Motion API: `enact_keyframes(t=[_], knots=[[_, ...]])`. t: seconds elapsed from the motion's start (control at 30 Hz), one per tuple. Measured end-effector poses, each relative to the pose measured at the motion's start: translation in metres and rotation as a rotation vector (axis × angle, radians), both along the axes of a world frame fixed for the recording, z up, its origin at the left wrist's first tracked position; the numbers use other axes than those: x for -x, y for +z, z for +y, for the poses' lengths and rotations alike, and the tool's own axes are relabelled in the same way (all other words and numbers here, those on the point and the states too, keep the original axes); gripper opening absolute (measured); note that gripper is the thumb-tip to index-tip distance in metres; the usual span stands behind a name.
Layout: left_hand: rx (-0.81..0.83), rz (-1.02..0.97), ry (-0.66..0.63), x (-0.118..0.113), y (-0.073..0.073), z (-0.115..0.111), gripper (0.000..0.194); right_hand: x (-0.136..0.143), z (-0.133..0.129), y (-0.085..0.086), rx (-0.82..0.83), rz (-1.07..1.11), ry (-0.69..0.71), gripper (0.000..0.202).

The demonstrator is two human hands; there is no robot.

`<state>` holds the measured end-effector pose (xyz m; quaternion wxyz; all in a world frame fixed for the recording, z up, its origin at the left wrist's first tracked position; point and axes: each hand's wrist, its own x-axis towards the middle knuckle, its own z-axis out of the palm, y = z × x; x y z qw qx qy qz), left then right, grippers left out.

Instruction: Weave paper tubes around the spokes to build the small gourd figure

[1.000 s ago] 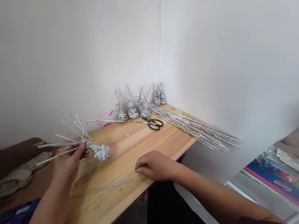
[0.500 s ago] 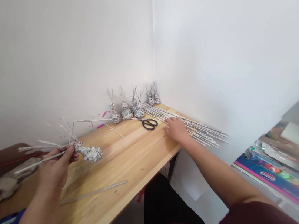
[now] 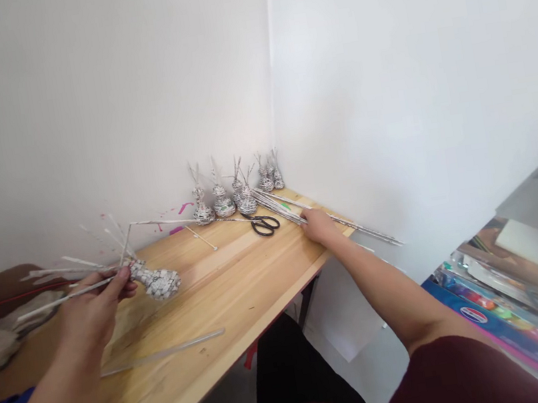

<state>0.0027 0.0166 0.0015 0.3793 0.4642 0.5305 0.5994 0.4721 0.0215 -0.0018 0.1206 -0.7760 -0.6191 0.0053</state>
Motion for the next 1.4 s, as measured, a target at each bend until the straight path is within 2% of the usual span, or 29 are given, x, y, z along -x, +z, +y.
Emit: enact_keyframes(t=[0.37,0.6,0.77,0.87,1.0,1.27,1.4], knots=[[0.01,0.013,0.017,-0.001,0.003,-0.001,0.04,-0.038,0.021,0.025,0.012,0.075,-0.148,0.028],[0.003,-0.01,0.016,-0.001,0.0,0.001,0.041,-0.036,0.02,0.015,0.005,0.096,-0.104,0.033],[0.005,0.001,0.013,0.0,0.001,-0.001,0.039,-0.045,0.021,0.008,0.025,0.055,-0.233,0.037],[-0.004,0.006,0.009,0.0,0.001,-0.001,0.038,-0.049,0.021,0.005,0.072,0.045,-0.29,0.028],[0.004,0.013,0.012,-0.001,0.001,-0.001,0.037,-0.049,0.023,0.005,0.065,0.043,-0.275,0.022],[0.006,0.01,0.013,-0.003,0.006,-0.005,0.039,-0.053,0.025,0.03,-0.027,0.095,-0.223,0.024],[0.012,0.011,0.021,-0.003,0.005,-0.004,0.039,-0.055,0.029,0.031,-0.006,0.175,-0.223,0.022]])
